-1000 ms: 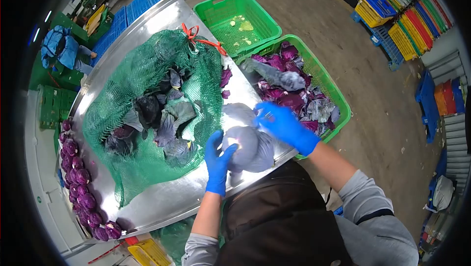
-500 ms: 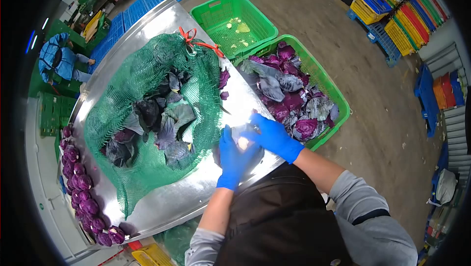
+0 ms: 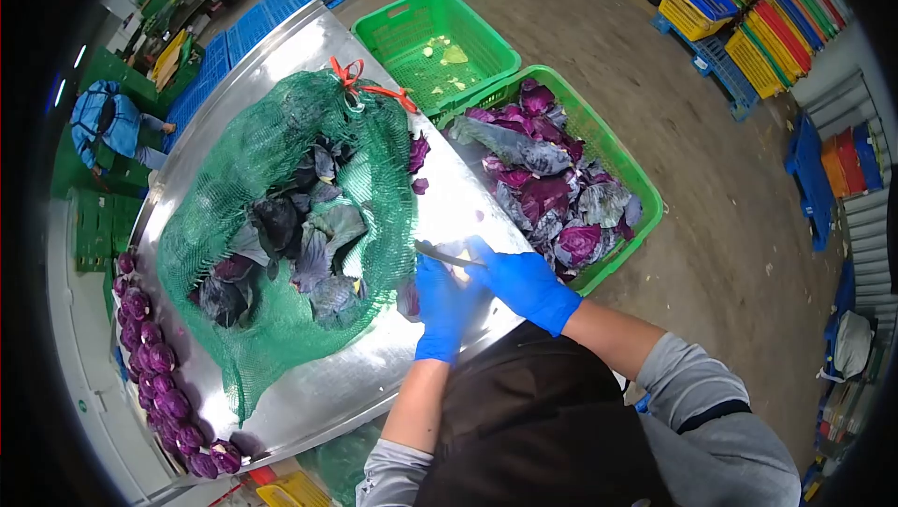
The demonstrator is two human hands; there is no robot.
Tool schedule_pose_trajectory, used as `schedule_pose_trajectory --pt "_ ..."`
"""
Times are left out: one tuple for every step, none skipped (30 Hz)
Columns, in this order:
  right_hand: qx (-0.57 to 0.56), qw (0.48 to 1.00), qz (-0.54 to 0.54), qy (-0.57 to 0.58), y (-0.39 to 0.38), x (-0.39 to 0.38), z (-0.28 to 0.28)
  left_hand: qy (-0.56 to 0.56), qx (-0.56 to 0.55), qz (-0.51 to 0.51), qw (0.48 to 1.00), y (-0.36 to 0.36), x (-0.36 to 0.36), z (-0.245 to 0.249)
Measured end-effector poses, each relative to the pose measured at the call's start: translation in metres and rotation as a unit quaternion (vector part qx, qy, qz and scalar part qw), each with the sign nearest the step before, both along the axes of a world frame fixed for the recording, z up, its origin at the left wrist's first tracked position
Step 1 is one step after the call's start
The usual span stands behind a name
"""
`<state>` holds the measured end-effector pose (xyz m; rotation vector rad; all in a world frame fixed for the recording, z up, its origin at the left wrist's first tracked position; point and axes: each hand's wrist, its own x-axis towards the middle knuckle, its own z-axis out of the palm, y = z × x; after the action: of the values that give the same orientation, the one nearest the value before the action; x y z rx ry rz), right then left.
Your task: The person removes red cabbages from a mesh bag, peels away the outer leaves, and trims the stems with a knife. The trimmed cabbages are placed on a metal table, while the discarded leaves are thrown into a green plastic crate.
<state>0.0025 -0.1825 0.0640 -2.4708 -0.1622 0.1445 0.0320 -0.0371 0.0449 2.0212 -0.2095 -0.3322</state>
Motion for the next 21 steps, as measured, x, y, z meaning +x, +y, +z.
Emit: schedule_pose_trajectory --pt "0.014 1.000 -0.006 0.003 0.001 0.002 -0.002 -0.012 0.018 -0.004 1.000 0.000 0.000 -0.001" --pt "0.013 1.000 -0.003 0.003 -0.006 0.011 0.000 -0.012 0.018 0.000 1.000 -0.001 -0.004 -0.002" --pt "0.098 0.994 -0.043 0.026 -0.019 0.028 0.003 -0.084 0.106 0.022 0.991 -0.001 -0.013 -0.005" --pt "0.183 0.978 -0.082 0.051 -0.025 0.037 0.004 -0.153 0.196 0.046 0.967 0.000 -0.024 -0.009" --pt "0.186 0.978 -0.079 0.049 -0.021 0.041 -0.001 -0.159 0.205 0.044 0.965 0.003 -0.032 -0.016" --pt "0.151 0.985 -0.073 0.039 -0.017 0.045 -0.013 -0.161 0.207 0.041 0.964 0.008 -0.033 -0.019" --pt "0.112 0.991 -0.065 0.033 -0.018 0.045 -0.025 -0.120 0.135 0.057 0.982 0.011 -0.034 -0.015" --pt "0.112 0.991 -0.065 0.032 -0.019 0.047 -0.038 -0.080 0.063 0.073 0.992 0.017 -0.034 -0.013" --pt "0.072 0.992 -0.099 0.006 -0.019 0.052 -0.051 -0.090 0.028 0.060 0.994 0.028 -0.037 -0.017" --pt "0.033 0.990 -0.133 -0.020 -0.019 0.057 -0.057 -0.095 0.031 0.060 0.993 0.035 -0.037 -0.015" --pt "0.075 0.976 -0.198 0.052 -0.029 0.063 -0.050 -0.033 -0.082 0.098 0.991 0.041 -0.040 -0.015" --pt "0.138 0.955 -0.262 0.031 -0.049 0.070 -0.084 0.032 -0.195 0.134 0.971 0.046 -0.044 -0.015" --pt "0.056 0.956 -0.286 0.036 -0.066 0.070 -0.083 0.055 -0.238 0.176 0.954 0.052 -0.044 -0.030" --pt "-0.027 0.951 -0.306 0.038 -0.071 0.071 -0.064 0.055 -0.239 0.177 0.953 0.050 -0.042 -0.036" --pt "-0.032 0.955 -0.285 0.075 -0.066 0.068 -0.046 0.063 -0.220 0.237 0.944 0.045 -0.038 -0.042" --pt "-0.038 0.957 -0.264 0.115 -0.051 0.057 -0.020 0.076 -0.198 0.294 0.932 0.039 -0.036 -0.044" --pt "-0.036 0.970 -0.207 0.123 -0.041 0.047 -0.036 0.088 -0.215 0.294 0.927 0.032 -0.034 -0.040" --pt "0.133 0.980 -0.134 -0.063 -0.023 0.031 -0.039 0.087 -0.218 0.293 0.927 0.031 -0.033 -0.031" --pt "0.295 0.949 -0.109 0.033 -0.011 0.022 -0.040 0.108 -0.188 0.248 0.944 0.032 -0.034 -0.018" --pt "0.301 0.949 -0.080 0.050 -0.004 0.017 -0.035 0.131 -0.154 0.202 0.958 0.036 -0.038 -0.012" --pt "0.313 0.943 -0.089 0.067 -0.004 0.017 -0.038 0.008 -0.015 0.133 0.991 0.048 -0.035 -0.027"
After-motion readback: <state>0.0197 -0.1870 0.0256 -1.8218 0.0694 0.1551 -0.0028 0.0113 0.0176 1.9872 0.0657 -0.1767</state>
